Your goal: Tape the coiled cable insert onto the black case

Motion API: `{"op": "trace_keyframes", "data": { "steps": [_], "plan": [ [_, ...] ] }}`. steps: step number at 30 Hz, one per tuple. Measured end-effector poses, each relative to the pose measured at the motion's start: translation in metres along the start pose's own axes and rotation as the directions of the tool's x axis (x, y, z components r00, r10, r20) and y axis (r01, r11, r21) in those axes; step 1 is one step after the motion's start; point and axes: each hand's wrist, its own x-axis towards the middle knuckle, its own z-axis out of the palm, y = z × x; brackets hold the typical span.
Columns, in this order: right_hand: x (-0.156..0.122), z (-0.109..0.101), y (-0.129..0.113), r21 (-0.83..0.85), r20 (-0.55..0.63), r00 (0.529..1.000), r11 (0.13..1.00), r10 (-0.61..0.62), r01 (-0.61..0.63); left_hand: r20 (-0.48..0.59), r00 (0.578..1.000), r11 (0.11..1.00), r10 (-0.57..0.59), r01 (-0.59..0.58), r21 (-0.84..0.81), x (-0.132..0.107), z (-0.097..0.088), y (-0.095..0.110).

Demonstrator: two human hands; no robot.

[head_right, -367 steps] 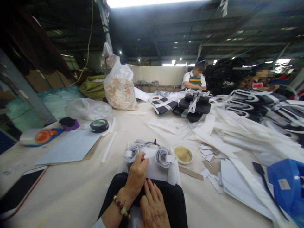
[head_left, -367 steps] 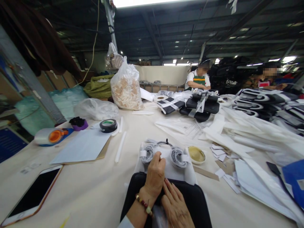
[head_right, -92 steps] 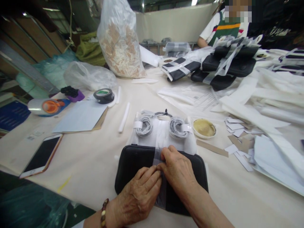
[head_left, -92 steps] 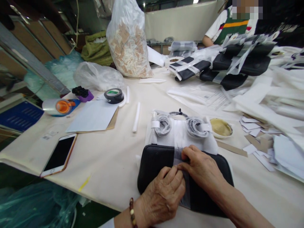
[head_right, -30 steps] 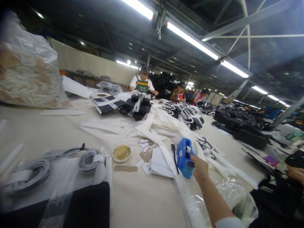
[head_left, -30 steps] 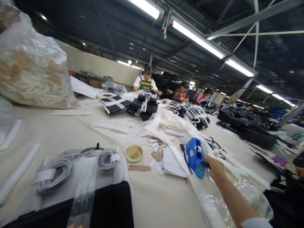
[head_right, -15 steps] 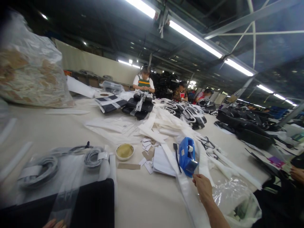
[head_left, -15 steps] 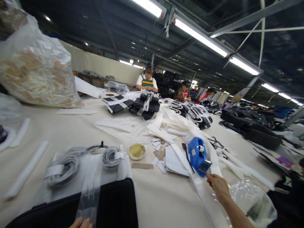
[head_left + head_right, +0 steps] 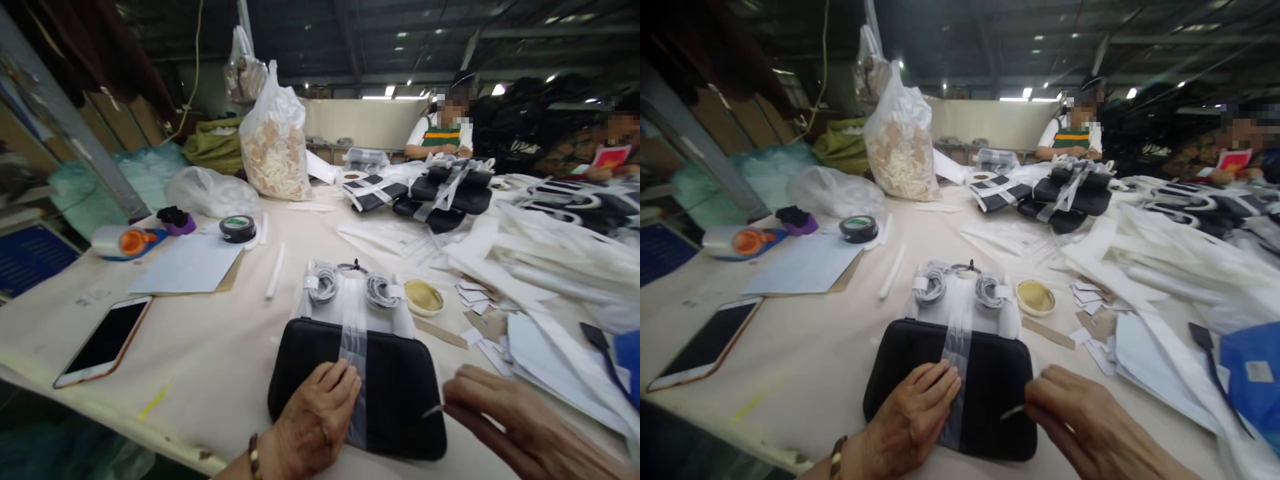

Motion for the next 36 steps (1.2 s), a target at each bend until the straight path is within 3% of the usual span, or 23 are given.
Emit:
{"op": "trace_keyframes", "data": {
  "steps": [3,5,11,18,24,32,36],
  "plan": [
    [0.058,-0.002,-0.027,0.007,0.278,0.944,0.984,-0.175,0.180,-0.024,0.999,1.000,-0.027,0.027,0.009,0.000,0.001,0.005],
    [0.084,0.003,-0.032,-0.046,0.377,0.900,0.966,-0.218,0.254,-0.030,0.999,0.999,-0.033,0.033,0.010,0.001,0.000,0.006],
    [0.123,0.015,-0.028,-0.207,0.540,0.825,0.925,-0.165,0.320,0.023,1.000,1.000,-0.019,0.019,-0.002,0.000,0.000,0.005],
    [0.138,0.028,-0.029,-0.289,0.564,0.816,0.896,-0.125,0.337,0.045,0.999,1.000,-0.007,0.007,-0.020,0.001,-0.002,0.007],
    [0.142,0.032,-0.033,-0.381,0.467,0.868,0.924,0.168,0.026,0.053,0.999,1.000,-0.006,0.007,-0.023,0.002,-0.005,0.007],
    [0.146,0.032,-0.019,-0.332,0.367,0.907,0.940,0.208,-0.081,0.011,1.000,0.999,-0.020,0.020,-0.028,-0.001,-0.001,0.008],
    [0.147,0.031,-0.009,-0.248,0.373,0.910,0.965,0.181,-0.090,0.004,1.000,1.000,-0.014,0.014,-0.008,0.000,-0.001,0.008]
  ]
}}
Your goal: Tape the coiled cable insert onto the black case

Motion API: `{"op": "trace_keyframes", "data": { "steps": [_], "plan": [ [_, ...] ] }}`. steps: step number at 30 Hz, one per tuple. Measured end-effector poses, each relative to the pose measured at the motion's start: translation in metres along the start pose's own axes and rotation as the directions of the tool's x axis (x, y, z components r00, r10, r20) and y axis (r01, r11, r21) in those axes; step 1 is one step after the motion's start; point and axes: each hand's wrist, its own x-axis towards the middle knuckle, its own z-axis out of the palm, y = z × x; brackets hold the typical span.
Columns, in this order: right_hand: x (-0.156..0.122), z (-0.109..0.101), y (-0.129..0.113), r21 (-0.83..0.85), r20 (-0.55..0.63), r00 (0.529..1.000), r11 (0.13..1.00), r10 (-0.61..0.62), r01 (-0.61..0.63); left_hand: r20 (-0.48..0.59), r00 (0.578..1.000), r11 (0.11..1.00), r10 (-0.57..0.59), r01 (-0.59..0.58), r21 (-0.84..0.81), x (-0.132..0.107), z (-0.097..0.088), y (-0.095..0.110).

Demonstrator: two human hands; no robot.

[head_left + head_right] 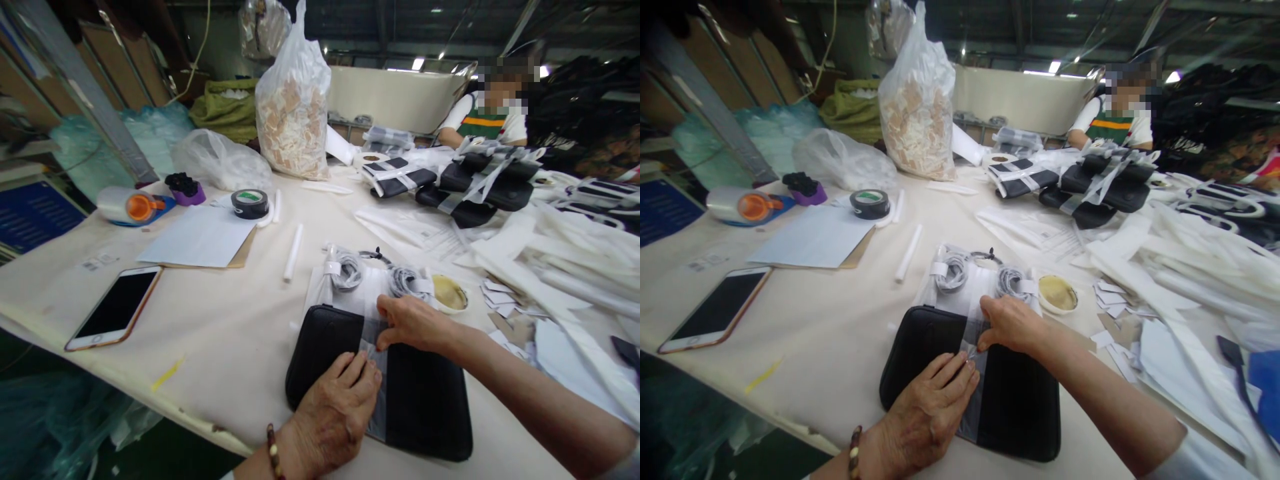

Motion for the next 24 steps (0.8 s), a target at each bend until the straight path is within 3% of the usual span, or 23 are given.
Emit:
{"op": "trace_keyframes", "data": {
  "steps": [13,18,21,24],
  "plan": [
    [0.000,-0.007,0.005,0.027,-0.049,0.991,0.991,-0.128,0.129,0.003,1.000,1.000,-0.003,0.003,0.015,0.000,0.000,-0.002],
    [-0.011,0.001,0.012,-0.054,-0.179,0.977,0.993,-0.117,0.109,0.005,1.000,1.000,-0.003,0.003,0.012,0.003,-0.001,-0.001],
    [-0.034,0.025,0.006,-0.114,-0.406,0.901,0.987,-0.150,0.113,-0.015,1.000,1.000,-0.008,0.008,0.012,0.004,-0.001,-0.001],
    [-0.055,0.061,-0.009,-0.185,-0.579,0.754,0.951,-0.310,0.248,0.011,1.000,1.000,-0.007,0.007,0.025,0.003,0.000,0.000]
  ]
}}
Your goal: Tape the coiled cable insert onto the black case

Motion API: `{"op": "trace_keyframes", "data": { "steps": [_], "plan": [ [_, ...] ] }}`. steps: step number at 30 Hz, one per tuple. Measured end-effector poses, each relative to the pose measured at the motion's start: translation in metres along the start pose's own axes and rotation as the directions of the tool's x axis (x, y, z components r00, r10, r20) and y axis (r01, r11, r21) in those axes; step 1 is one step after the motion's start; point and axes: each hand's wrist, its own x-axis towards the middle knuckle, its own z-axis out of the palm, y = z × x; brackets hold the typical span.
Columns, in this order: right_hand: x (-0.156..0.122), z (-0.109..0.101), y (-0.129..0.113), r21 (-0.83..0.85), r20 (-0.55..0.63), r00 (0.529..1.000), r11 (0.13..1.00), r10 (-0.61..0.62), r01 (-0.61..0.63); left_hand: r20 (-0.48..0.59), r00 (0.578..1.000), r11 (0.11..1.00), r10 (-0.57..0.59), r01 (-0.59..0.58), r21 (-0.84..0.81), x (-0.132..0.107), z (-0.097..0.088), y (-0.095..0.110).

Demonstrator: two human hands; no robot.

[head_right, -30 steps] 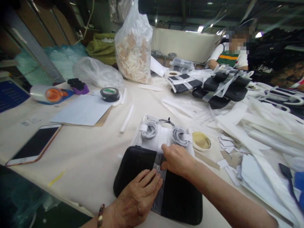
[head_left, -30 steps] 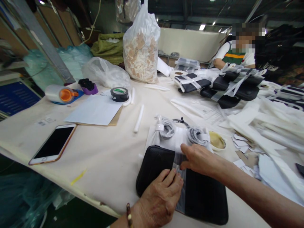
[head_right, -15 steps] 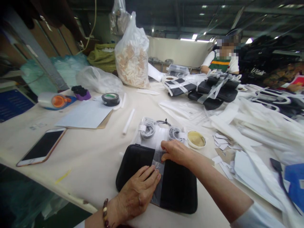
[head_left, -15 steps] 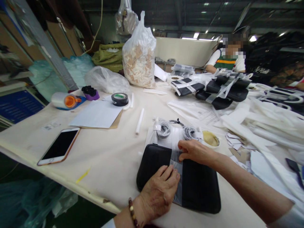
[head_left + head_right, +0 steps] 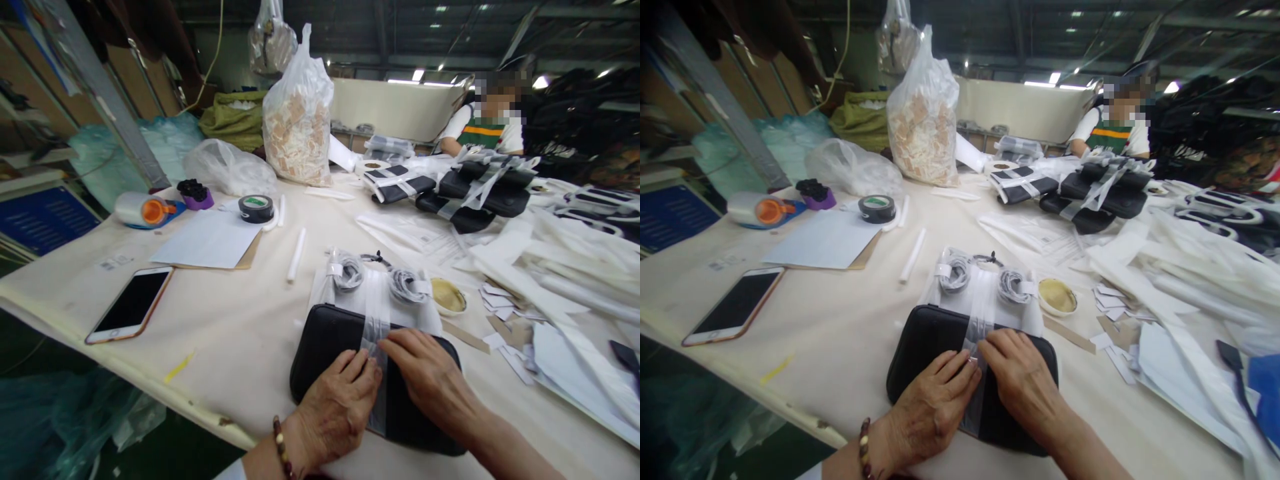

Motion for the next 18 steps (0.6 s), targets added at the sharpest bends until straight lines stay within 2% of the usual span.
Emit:
{"op": "trace_keyframes", "data": {
  "steps": [3,7,13,15,18],
  "plan": [
    [-0.020,0.016,-0.020,-0.069,-0.100,0.994,0.997,-0.033,0.026,-0.012,1.000,1.000,0.005,-0.005,0.005,-0.001,0.001,0.001],
    [-0.026,0.022,-0.025,-0.129,-0.103,0.995,0.992,-0.014,0.000,-0.091,0.995,0.999,-0.043,0.041,-0.027,-0.003,0.004,0.002],
    [-0.023,0.018,-0.024,-0.027,-0.040,0.999,0.999,0.019,-0.020,-0.172,0.982,0.996,-0.079,0.069,-0.063,-0.003,0.006,0.003],
    [-0.023,0.019,-0.027,0.013,-0.047,0.998,0.999,0.036,-0.035,-0.162,0.983,0.994,-0.082,0.069,-0.085,-0.002,0.005,0.003],
    [-0.026,0.014,-0.031,0.092,-0.082,0.997,0.996,0.002,0.005,-0.117,0.989,0.991,-0.092,0.079,-0.111,-0.003,0.004,0.002]
  ]
}}
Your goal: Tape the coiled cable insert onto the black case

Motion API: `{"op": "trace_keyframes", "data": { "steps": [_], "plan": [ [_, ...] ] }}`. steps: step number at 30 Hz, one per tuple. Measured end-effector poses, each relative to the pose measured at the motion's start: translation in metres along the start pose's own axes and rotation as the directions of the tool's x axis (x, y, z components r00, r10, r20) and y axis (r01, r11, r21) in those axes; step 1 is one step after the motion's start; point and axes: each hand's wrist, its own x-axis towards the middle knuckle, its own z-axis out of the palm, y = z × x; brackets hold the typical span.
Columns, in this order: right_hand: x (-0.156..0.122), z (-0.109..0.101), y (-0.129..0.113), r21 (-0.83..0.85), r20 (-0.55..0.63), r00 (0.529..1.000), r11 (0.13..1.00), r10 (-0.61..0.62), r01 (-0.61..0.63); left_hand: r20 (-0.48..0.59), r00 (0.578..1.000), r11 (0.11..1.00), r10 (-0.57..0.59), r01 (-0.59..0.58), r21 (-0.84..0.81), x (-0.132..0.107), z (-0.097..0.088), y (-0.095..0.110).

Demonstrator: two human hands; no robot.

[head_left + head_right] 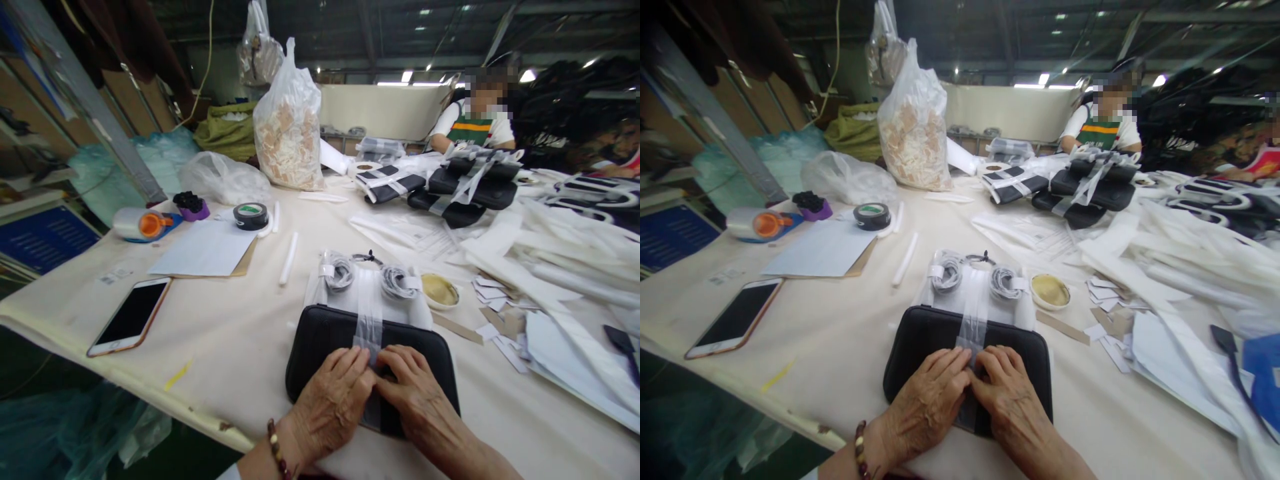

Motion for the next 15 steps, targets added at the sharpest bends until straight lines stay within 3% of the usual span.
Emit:
{"op": "trace_keyframes", "data": {
  "steps": [2,4,6,7,9,11,13,14,15],
  "plan": [
    [-0.009,-0.011,0.002,0.027,-0.059,0.997,0.998,-0.047,0.048,0.033,0.999,1.000,0.000,-0.001,0.029,-0.001,0.001,-0.002],
    [-0.027,-0.029,0.011,-0.006,-0.171,0.985,1.000,-0.020,0.019,0.051,0.998,0.996,0.022,-0.026,0.083,-0.001,0.000,-0.003],
    [-0.051,-0.055,0.029,-0.084,-0.294,0.947,0.983,0.130,-0.161,0.047,0.997,0.989,0.059,-0.065,0.130,0.000,-0.003,-0.004],
    [-0.064,-0.070,0.041,-0.123,-0.354,0.904,0.946,0.239,-0.299,0.031,0.997,0.986,0.075,-0.079,0.147,0.001,-0.005,-0.004],
    [-0.091,-0.103,0.067,-0.147,-0.493,0.734,0.787,0.467,-0.599,-0.011,0.994,0.979,0.111,-0.107,0.173,0.001,-0.010,-0.005],
    [-0.117,-0.137,0.095,-0.037,-0.599,0.444,0.530,0.667,-0.847,-0.040,0.987,0.970,0.154,-0.143,0.198,-0.003,-0.008,-0.008],
    [-0.142,-0.166,0.124,0.148,-0.602,0.099,0.232,0.792,-0.961,-0.060,0.976,0.962,0.210,-0.195,0.191,-0.011,0.005,-0.016],
    [-0.155,-0.178,0.139,0.199,-0.588,-0.011,0.132,0.808,-0.971,-0.140,0.959,0.960,0.247,-0.223,0.172,-0.016,0.016,-0.021],
    [-0.167,-0.188,0.152,0.236,-0.580,-0.096,0.055,0.809,-0.970,-0.261,0.949,0.982,0.176,-0.150,0.115,-0.020,0.029,-0.026]
  ]
}}
